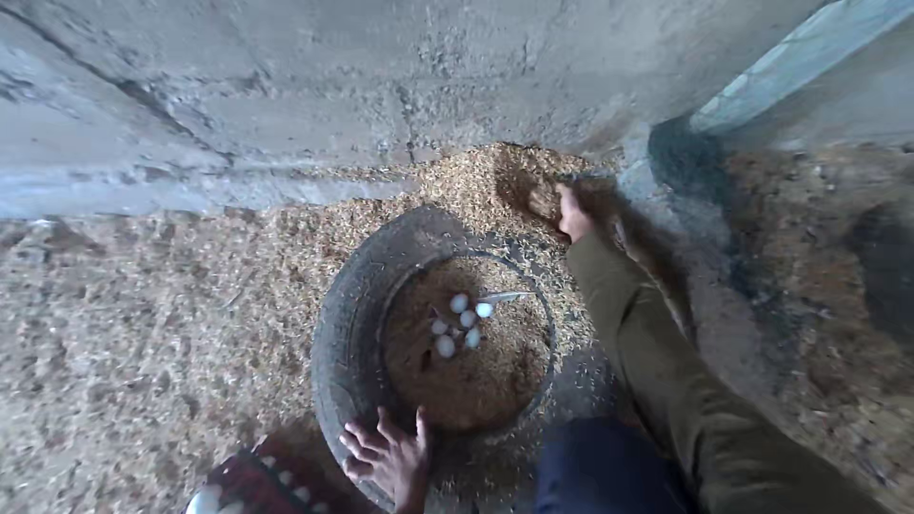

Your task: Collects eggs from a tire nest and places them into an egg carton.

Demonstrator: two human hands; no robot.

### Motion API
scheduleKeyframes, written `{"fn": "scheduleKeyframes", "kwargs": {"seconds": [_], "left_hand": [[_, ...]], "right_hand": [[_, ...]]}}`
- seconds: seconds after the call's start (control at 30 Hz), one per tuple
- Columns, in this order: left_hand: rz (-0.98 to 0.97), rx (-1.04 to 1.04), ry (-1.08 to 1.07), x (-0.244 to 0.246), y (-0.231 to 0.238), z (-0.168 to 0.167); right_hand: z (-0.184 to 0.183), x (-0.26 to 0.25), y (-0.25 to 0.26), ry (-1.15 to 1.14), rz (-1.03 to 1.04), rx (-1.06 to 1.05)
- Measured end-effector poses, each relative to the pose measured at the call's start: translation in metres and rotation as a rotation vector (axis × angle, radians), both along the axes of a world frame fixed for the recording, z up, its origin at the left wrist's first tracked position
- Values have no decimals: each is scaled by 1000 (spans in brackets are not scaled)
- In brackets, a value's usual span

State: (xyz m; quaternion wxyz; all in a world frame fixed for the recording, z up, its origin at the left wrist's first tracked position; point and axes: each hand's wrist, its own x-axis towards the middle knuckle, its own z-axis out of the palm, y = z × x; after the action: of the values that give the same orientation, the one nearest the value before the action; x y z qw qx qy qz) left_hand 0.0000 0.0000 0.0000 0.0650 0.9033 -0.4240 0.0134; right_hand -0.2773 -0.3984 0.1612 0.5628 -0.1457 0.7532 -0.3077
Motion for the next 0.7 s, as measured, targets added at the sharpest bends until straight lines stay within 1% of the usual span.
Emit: {"fn": "scheduleKeyframes", "kwargs": {"seconds": [0.07,0.1,0.13,0.17,0.2,0.27,0.3,0.37,0.4,0.47,0.53,0.63,0.7], "left_hand": [[-15,4,2,5,3,2],[-15,10,2,7,5,3],[-10,14,9,7,6,1],[2,22,13,5,5,0],[7,37,18,6,6,1],[2,68,30,8,3,2],[3,80,39,7,3,3],[7,93,44,8,5,6],[10,95,40,10,6,6],[3,90,37,11,6,7],[-2,76,40,12,6,10],[-2,56,54,10,8,12],[-10,49,54,14,7,13]], "right_hand": [[-101,-32,-19,-87,-109,-320],[-128,-46,-22,-170,-118,-369],[-132,-62,-24,-229,-48,-372],[-123,-77,-26,-199,70,-356],[-115,-89,-27,-58,190,-320],[-104,-107,-14,453,540,-212],[-105,-114,-6,633,741,-150],[-122,-119,13,777,1086,0],[-127,-116,24,807,1197,89],[-130,-115,36,818,1274,171],[-128,-120,38,820,1316,149],[-116,-123,37,827,1469,174],[-105,-115,27,833,1510,229]]}}
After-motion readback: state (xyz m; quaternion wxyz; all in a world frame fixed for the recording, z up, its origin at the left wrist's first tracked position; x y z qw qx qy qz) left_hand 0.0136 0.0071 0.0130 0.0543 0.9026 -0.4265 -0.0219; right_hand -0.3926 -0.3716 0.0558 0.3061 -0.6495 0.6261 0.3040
